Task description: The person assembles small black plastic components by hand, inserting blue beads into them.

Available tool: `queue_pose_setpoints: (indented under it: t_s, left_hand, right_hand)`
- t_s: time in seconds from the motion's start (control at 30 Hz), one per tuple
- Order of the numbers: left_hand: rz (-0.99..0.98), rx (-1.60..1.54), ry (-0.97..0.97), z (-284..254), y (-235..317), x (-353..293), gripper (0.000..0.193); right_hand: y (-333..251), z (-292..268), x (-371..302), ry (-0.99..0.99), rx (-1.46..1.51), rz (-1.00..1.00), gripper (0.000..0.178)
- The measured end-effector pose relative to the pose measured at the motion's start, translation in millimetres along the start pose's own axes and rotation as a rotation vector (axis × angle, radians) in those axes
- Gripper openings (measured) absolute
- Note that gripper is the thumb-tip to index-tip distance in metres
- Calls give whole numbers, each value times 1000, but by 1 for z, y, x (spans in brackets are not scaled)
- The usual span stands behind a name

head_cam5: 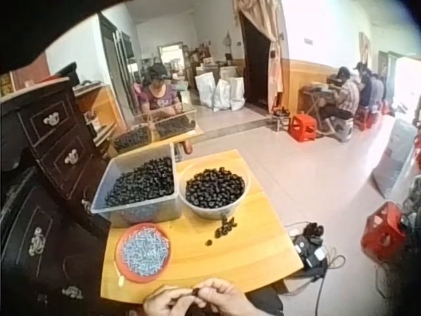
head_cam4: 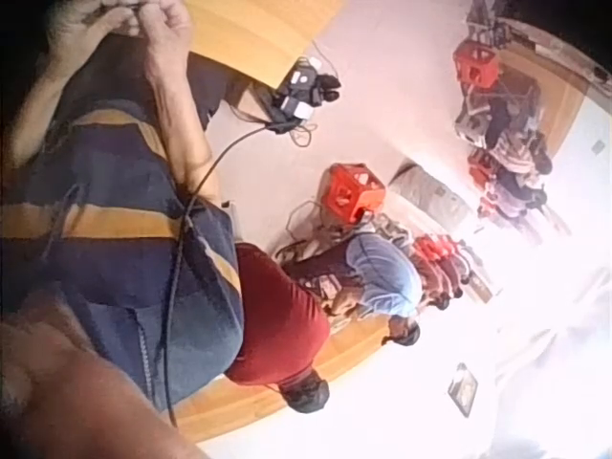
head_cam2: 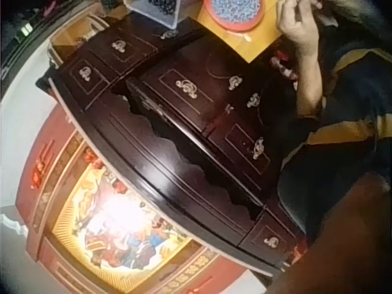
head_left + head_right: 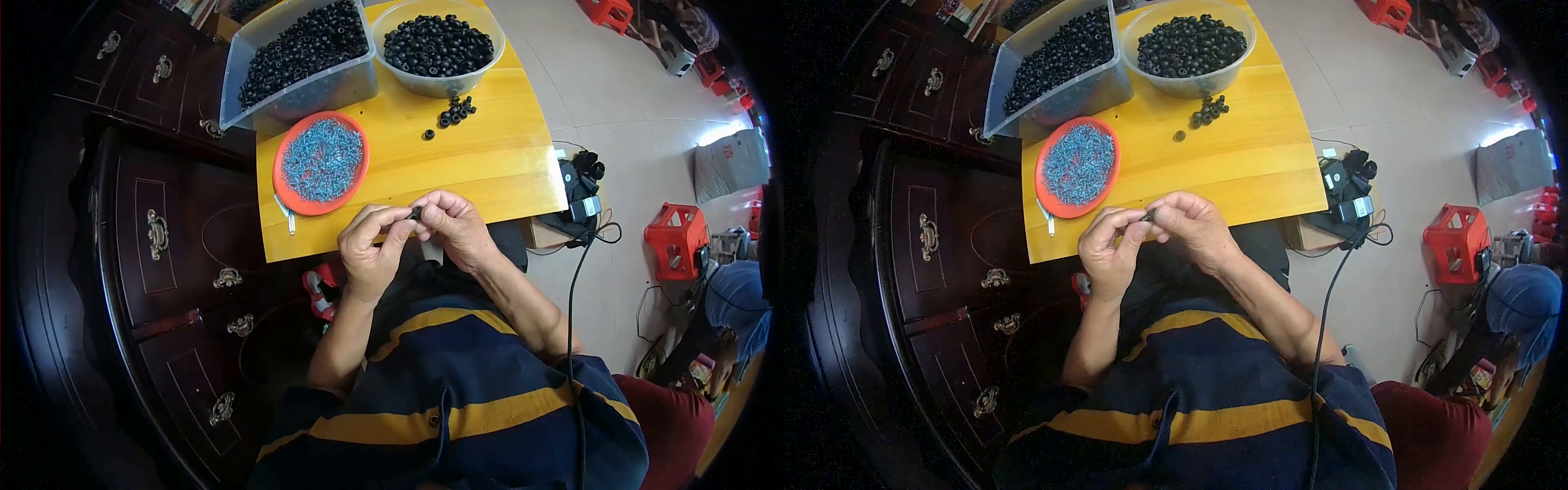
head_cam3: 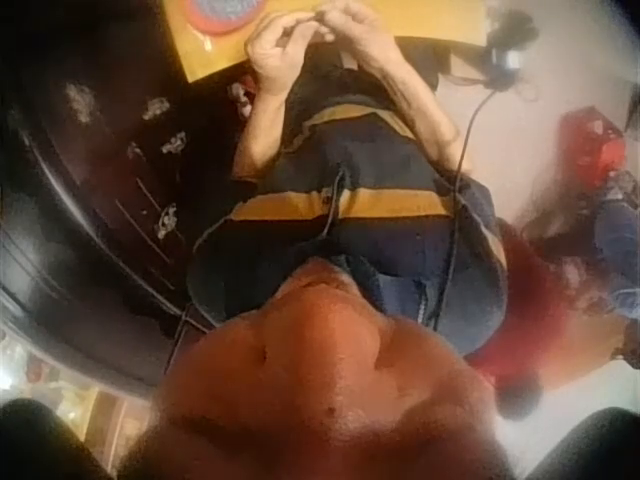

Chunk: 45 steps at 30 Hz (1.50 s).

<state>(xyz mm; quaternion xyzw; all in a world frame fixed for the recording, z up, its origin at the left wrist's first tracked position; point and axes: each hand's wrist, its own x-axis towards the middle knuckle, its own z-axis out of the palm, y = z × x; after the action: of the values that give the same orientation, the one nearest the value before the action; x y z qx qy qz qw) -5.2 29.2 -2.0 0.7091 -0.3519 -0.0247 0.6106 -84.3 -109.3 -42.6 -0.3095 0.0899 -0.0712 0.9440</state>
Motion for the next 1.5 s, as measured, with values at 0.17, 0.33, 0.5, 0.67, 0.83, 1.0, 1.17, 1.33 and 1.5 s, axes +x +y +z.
queue_pose_setpoints:
  t_s: [0.17, 0.33, 0.5, 0.67, 0.83, 1.0, 1.17, 1.33, 1.5]
  left_hand:
    - [38, 12, -32, -2, -2, -4, 13]
    - [55, 47, -35, -2, 4, 0, 14]
    - [-217, -353, -110, -3, -4, -7, 23]
    - [-264, -422, -289, -9, 3, 0, 31]
    - [-117, -360, -361, -11, -3, 0, 32]
    - [-140, -359, -276, -6, -2, -4, 29]
    - [-136, -358, -260, -4, 1, -6, 31]
    - [-150, -299, -292, -6, 8, -1, 32]
    - [-11, -157, -308, -9, 12, 2, 33]
  right_hand:
    - [1, -1, 0, -6, -16, 39, 22]
    - [1, -1, 0, -10, -47, 51, 28]
    - [-3, -3, -2, -38, -113, 60, 32]
    - [-8, -4, -3, -114, -198, 123, 38]
    - [-11, -5, -6, -169, -180, 160, 41]
    - [-12, -1, -10, -159, -93, 176, 37]
    - [-16, -3, -11, -158, -31, 271, 25]
    - [-24, -4, -10, -217, -79, 253, 25]
    - [-24, -5, -10, -224, -107, 258, 25]
